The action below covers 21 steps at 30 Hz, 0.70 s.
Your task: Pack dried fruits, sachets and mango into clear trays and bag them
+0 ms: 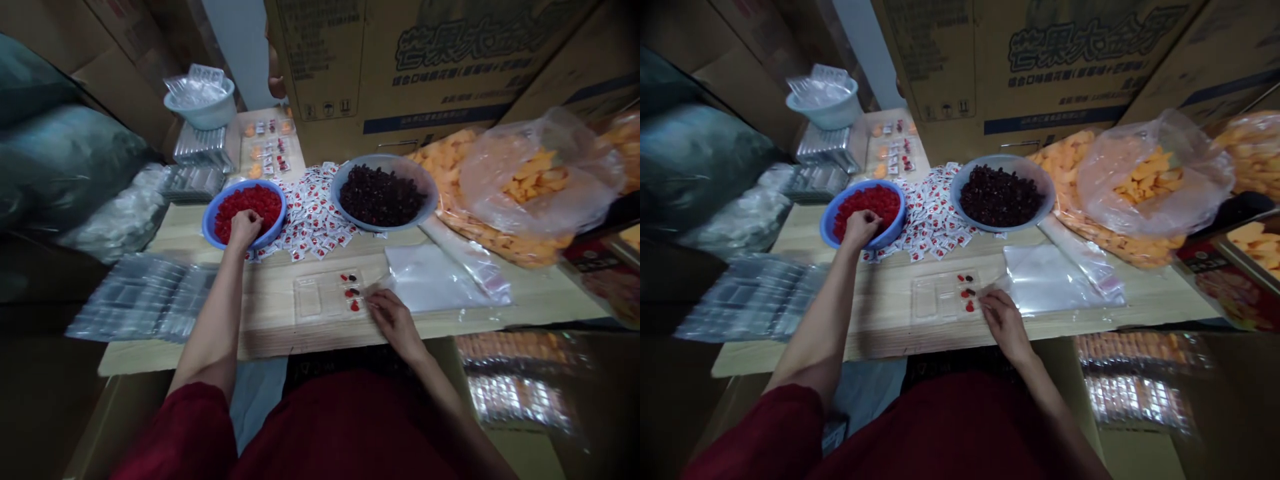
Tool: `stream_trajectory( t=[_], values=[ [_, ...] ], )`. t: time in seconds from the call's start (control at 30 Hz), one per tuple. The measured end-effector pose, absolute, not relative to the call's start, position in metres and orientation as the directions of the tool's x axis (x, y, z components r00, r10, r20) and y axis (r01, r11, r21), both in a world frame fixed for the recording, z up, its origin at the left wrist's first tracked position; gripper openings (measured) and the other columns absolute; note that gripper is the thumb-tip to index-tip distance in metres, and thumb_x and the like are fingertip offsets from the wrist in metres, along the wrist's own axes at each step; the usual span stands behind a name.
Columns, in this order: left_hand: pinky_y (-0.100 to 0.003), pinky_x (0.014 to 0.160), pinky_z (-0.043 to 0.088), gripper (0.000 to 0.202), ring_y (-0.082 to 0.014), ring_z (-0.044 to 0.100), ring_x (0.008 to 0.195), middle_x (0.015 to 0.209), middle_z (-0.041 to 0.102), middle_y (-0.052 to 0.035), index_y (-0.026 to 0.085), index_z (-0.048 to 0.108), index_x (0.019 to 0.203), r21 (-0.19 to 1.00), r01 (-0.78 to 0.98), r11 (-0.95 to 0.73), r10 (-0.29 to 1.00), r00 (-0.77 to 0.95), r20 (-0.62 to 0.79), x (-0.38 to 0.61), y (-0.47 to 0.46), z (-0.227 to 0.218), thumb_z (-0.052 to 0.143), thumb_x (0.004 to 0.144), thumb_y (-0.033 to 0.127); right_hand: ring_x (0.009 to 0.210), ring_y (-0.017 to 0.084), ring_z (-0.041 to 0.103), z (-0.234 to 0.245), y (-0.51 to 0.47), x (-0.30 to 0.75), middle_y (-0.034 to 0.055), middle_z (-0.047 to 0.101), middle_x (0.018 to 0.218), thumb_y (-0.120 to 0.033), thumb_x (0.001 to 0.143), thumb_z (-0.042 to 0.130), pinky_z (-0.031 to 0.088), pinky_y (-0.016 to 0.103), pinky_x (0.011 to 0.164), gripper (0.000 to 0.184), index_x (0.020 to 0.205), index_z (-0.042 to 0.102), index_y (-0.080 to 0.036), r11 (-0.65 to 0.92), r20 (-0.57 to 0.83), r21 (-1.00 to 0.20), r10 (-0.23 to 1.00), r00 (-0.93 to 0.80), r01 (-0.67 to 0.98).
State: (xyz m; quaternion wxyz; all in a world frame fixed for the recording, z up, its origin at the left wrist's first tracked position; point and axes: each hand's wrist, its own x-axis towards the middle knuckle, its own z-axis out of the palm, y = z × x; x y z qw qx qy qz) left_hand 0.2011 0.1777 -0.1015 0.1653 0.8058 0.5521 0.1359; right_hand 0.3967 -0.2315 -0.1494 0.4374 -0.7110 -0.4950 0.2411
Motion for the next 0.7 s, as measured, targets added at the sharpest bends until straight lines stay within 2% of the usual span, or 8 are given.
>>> stream_trajectory(
  t=[0.13,0.3,0.37,0.5,0.7],
  values=[
    [-0.032,0.094,0.044,0.027,-0.0218,0.062,0.099,0.109,0.07,-0.0112,0.015,0.066,0.103,0.457,0.802,-0.383,0.918,0.386,0.093,0.201,0.177,-0.108,0.053,0.084,0.027,0.105,0.026,0.057,-0.154,-0.227,0.388,0.0108,0.056,0.11,-0.025,0.098,0.052,0.05,0.044,0.095,0.022,0.109,0.071,-0.023,-0.078,0.137,-0.795,0.943,0.304,0.602],
    [-0.03,0.081,0.049,0.023,-0.0208,0.065,0.082,0.088,0.074,-0.0072,0.017,0.071,0.089,0.484,0.771,-0.415,0.882,0.471,0.005,0.209,0.184,-0.106,0.073,0.068,0.027,0.103,0.026,0.055,-0.153,-0.225,0.38,0.0113,0.053,0.108,-0.021,0.098,0.05,0.05,0.045,0.092,0.02,0.104,0.069,-0.021,-0.044,0.168,-0.763,0.95,0.264,0.645],
    [-0.03,0.083,0.049,0.017,-0.0214,0.066,0.083,0.085,0.075,-0.0065,0.018,0.072,0.084,0.496,0.76,-0.42,0.88,0.476,0.016,0.206,0.186,-0.102,0.071,0.07,0.028,0.105,0.026,0.056,-0.154,-0.227,0.38,0.0113,0.054,0.11,-0.023,0.098,0.05,0.05,0.045,0.093,0.019,0.103,0.069,-0.021,-0.035,0.172,-0.78,0.948,0.268,0.625],
    [-0.031,0.088,0.048,0.018,-0.0218,0.068,0.09,0.094,0.076,-0.0074,0.017,0.074,0.089,0.525,0.756,-0.391,0.904,0.421,0.067,0.194,0.183,-0.101,0.062,0.079,0.025,0.108,0.026,0.058,-0.159,-0.233,0.382,0.0114,0.057,0.113,-0.03,0.1,0.049,0.05,0.045,0.095,0.022,0.105,0.069,-0.022,-0.069,0.138,-0.824,0.939,0.316,0.563],
    [-0.032,0.085,0.048,0.015,-0.0207,0.065,0.087,0.093,0.074,-0.0065,0.018,0.071,0.086,0.548,0.725,-0.417,0.895,0.434,0.108,0.198,0.176,-0.106,0.065,0.082,0.032,0.108,0.026,0.061,-0.163,-0.237,0.383,0.0101,0.062,0.113,-0.034,0.1,0.049,0.051,0.04,0.095,0.025,0.106,0.071,-0.024,-0.092,0.105,-0.86,0.93,0.351,0.502]
  ],
)
